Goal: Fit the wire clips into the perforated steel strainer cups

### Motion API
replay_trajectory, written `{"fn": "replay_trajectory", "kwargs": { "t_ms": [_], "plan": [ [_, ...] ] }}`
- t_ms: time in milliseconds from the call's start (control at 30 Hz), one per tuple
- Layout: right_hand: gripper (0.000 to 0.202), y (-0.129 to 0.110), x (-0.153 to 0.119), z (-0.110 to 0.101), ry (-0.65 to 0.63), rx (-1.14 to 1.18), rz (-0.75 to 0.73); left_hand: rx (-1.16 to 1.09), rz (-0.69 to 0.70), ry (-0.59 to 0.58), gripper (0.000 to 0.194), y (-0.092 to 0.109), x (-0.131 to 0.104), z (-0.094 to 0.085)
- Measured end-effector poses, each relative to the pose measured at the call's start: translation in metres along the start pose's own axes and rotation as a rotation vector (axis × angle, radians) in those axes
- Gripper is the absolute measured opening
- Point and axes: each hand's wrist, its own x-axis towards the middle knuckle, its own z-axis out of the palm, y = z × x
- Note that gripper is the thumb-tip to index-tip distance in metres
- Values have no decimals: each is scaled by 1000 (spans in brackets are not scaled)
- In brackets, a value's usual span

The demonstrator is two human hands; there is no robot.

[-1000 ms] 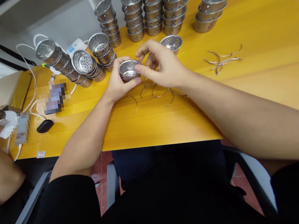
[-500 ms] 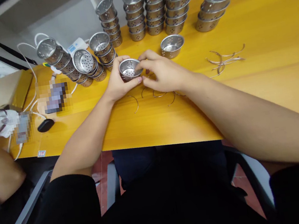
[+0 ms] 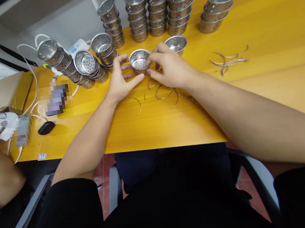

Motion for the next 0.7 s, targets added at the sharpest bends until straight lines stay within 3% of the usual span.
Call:
{"fn": "replay_trajectory", "kwargs": {
  "t_ms": [133, 233, 333, 533, 700],
  "plan": [
    [36, 12, 2, 4, 33, -28, 77, 49, -11, 34, 82, 2, -1, -6],
    [41, 13, 3, 7, 20, -103, 124, 68, 47, -54, 48, 18, -7, -9],
    [46, 6, 5, 8, -24, -197, 183, 49, 115, -137, 27, 33, -12, -8],
    [62, -19, 5, 0, -85, -235, 221, 80, 141, -163, 28, 30, -12, -5],
    [44, -28, 5, -22, 51, -317, 238, 101, 114, -122, 26, 28, -11, -9]
  ]
}}
